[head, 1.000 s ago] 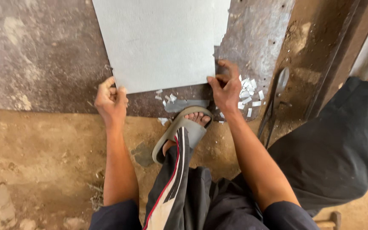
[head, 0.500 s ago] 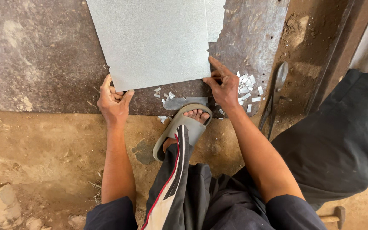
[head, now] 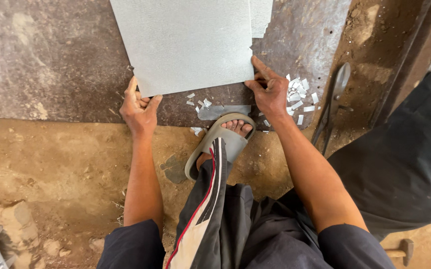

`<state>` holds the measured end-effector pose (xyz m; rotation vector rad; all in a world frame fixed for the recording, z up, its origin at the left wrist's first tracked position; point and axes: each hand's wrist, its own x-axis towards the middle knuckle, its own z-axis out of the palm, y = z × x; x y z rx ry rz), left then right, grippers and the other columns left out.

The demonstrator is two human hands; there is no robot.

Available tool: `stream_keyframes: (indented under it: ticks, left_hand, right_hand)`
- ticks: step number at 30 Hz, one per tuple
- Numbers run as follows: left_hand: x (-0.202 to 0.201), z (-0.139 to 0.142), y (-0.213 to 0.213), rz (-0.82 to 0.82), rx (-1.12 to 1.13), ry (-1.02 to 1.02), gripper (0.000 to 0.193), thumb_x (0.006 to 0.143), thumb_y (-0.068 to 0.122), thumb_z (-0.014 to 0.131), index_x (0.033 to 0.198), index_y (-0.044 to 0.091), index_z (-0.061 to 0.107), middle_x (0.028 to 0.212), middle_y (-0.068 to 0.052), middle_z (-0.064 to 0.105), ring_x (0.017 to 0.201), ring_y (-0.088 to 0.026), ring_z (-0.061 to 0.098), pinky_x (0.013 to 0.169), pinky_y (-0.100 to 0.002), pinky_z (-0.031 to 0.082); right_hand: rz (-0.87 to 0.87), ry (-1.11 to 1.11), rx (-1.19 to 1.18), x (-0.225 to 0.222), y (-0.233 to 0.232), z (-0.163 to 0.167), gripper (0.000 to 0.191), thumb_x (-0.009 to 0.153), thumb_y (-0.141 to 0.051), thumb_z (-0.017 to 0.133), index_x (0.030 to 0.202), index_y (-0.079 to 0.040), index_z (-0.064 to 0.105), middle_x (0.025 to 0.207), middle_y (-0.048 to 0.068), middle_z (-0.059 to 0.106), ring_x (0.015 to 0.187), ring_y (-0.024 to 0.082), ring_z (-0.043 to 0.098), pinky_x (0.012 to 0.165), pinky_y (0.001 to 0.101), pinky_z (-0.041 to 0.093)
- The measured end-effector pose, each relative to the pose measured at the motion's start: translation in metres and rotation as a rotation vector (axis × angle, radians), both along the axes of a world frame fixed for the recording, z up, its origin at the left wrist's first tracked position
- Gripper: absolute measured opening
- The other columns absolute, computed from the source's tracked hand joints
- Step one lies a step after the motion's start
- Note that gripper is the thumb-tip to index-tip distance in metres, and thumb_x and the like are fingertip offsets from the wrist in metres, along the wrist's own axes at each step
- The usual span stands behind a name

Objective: The person sits on the ground and uses hand shears to cut notches along the edges of flat galvanized metal sheets, tearing off small offcut pieces and setting finished sheets aside. They work through a stack of sheets one at a time, trimming notched tabs from each edge.

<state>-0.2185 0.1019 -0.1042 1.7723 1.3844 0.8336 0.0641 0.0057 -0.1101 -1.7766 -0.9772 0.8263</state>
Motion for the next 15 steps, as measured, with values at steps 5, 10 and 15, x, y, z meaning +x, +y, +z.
stream_keyframes:
  ticks: [5, 10, 15]
  left_hand:
    - [-0.008, 0.012, -0.002, 0.061, -0.207, 0.270, 0.076, 0.090, 0.008, 0.084, 0.155, 0.005, 0.046, 0.081, -0.012, 0.068, 0.067, -0.017, 0.063, 0.064, -0.032, 0.053]
    - [0.022, 0.014, -0.040, -0.178, 0.093, 0.562, 0.052, 0.094, 0.015, 0.079, 0.142, 0.011, 0.058, 0.106, -0.007, 0.064, 0.093, -0.021, 0.060, 0.081, -0.039, 0.053]
    - [0.058, -0.004, -0.075, -0.532, 0.368, 0.372, 0.039, 0.084, 0.013, 0.077, 0.121, 0.012, 0.069, 0.115, -0.005, 0.063, 0.111, -0.025, 0.056, 0.092, -0.043, 0.042]
  right_hand:
    - [-0.015, 0.028, 0.003, -0.001, 0.000, 0.002, 0.062, 0.085, 0.005, 0.084, 0.142, -0.007, 0.064, 0.094, 0.006, 0.075, 0.082, 0.009, 0.068, 0.080, 0.0260, 0.063]
    - [-0.031, 0.021, 0.006, 0.003, 0.000, 0.005, 0.062, 0.084, 0.005, 0.084, 0.142, -0.006, 0.064, 0.091, 0.005, 0.074, 0.081, 0.009, 0.067, 0.078, 0.0257, 0.061]
    - [-0.038, 0.143, 0.000, 0.001, 0.001, 0.009, 0.062, 0.084, 0.005, 0.083, 0.142, -0.006, 0.063, 0.092, 0.005, 0.073, 0.082, 0.008, 0.067, 0.078, 0.0249, 0.059]
